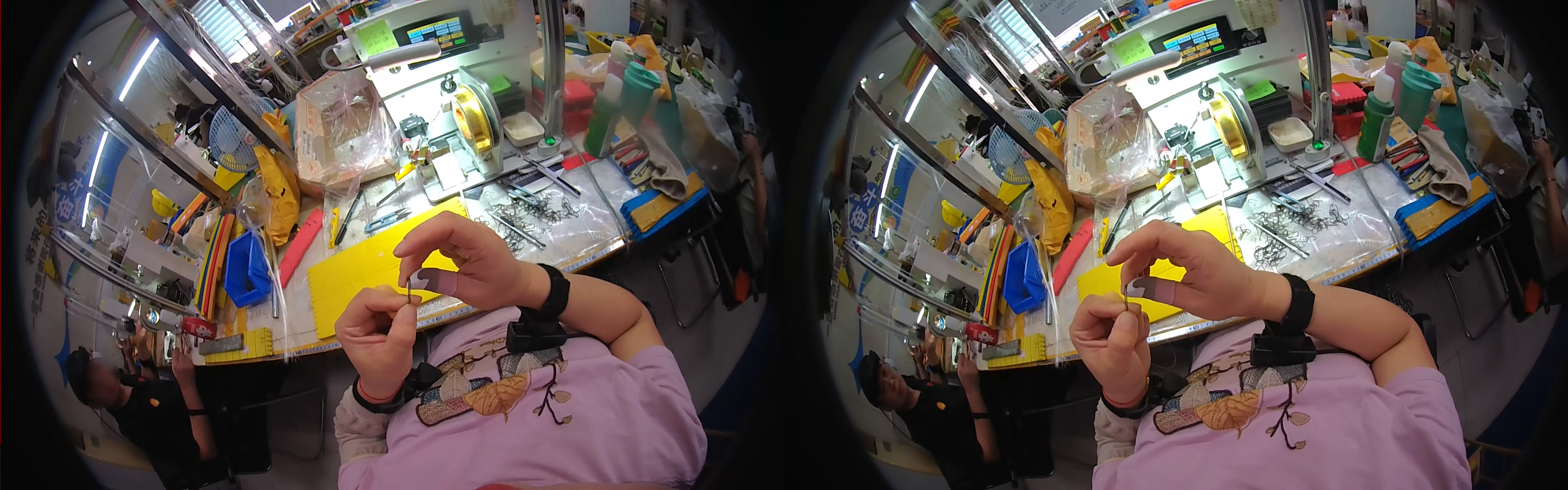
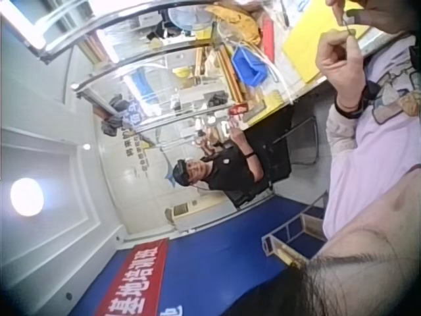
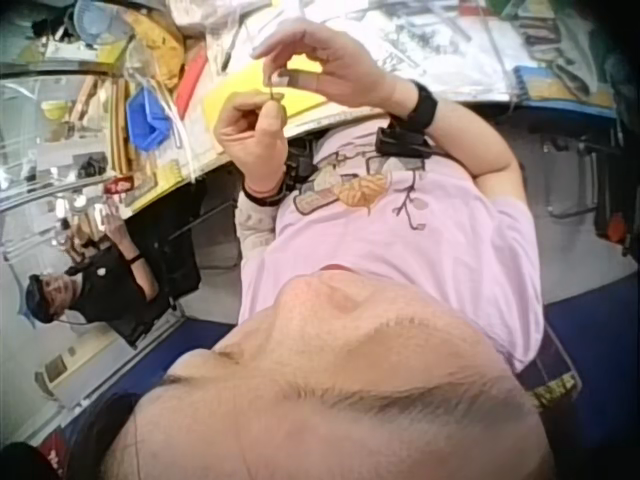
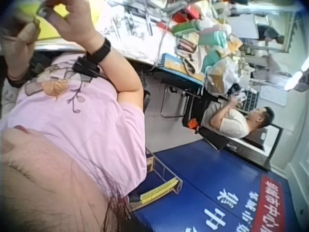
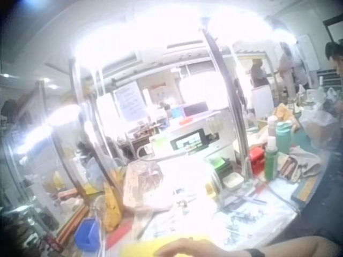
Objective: Operating a specialized crimping or processing machine to assemble small electronic parts and wires.
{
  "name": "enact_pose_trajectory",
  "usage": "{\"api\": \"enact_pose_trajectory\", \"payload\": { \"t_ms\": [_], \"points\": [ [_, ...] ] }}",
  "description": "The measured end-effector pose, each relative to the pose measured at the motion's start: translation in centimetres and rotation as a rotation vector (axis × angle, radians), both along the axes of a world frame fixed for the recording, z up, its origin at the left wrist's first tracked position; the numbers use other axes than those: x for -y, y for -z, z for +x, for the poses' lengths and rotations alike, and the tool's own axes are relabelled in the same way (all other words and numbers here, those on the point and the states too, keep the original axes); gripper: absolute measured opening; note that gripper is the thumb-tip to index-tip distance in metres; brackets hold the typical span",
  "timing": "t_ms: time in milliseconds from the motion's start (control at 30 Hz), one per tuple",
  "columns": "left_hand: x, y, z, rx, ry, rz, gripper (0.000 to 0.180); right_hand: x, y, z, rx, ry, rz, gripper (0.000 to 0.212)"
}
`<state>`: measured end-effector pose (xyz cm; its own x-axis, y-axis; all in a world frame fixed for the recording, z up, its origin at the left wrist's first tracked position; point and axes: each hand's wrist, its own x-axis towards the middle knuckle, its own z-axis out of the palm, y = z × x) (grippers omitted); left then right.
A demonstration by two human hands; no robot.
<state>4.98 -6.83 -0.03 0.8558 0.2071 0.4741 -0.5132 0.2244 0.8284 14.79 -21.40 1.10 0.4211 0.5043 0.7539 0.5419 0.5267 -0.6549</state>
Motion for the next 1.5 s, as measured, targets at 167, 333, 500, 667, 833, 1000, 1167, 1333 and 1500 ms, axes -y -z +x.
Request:
{"api": "enact_pose_trajectory", "payload": {
  "t_ms": [167,333,500,667,833,1000,1167,1333,1500],
  "points": [
    [-0.2,0.0,-0.1,0.008,0.017,0.001,0.008,-0.2,0.0,-0.1,-0.007,-0.004,0.007,0.037],
    [-0.2,0.2,0.9,0.006,0.000,0.016,0.008,-0.1,0.3,0.8,-0.023,-0.009,0.022,0.037],
    [0.3,-0.5,0.8,0.016,-0.002,0.015,0.008,0.3,-0.2,0.8,-0.013,-0.003,-0.008,0.038],
    [0.7,0.1,-0.6,-0.085,-0.090,0.039,0.011,-0.4,2.3,0.0,-0.077,0.132,-0.026,0.032],
    [0.7,0.7,1.5,-0.092,0.047,0.106,0.004,0.4,2.5,1.0,-0.037,0.167,0.035,0.037],
    [0.1,0.1,-0.1,-0.046,0.094,-0.022,0.004,-0.3,1.3,-0.4,-0.030,0.170,-0.026,0.037],
    [-1.1,1.0,1.2,-0.094,0.055,-0.064,0.004,-1.9,2.2,1.3,-0.084,0.133,-0.045,0.036],
    [-1.2,1.4,1.0,-0.071,0.082,-0.048,0.005,-1.2,2.3,1.0,-0.067,0.116,-0.105,0.036],
    [-1.4,1.5,1.3,-0.075,0.090,-0.036,0.005,-1.3,1.9,0.6,-0.063,0.134,-0.089,0.037]
  ]
}}
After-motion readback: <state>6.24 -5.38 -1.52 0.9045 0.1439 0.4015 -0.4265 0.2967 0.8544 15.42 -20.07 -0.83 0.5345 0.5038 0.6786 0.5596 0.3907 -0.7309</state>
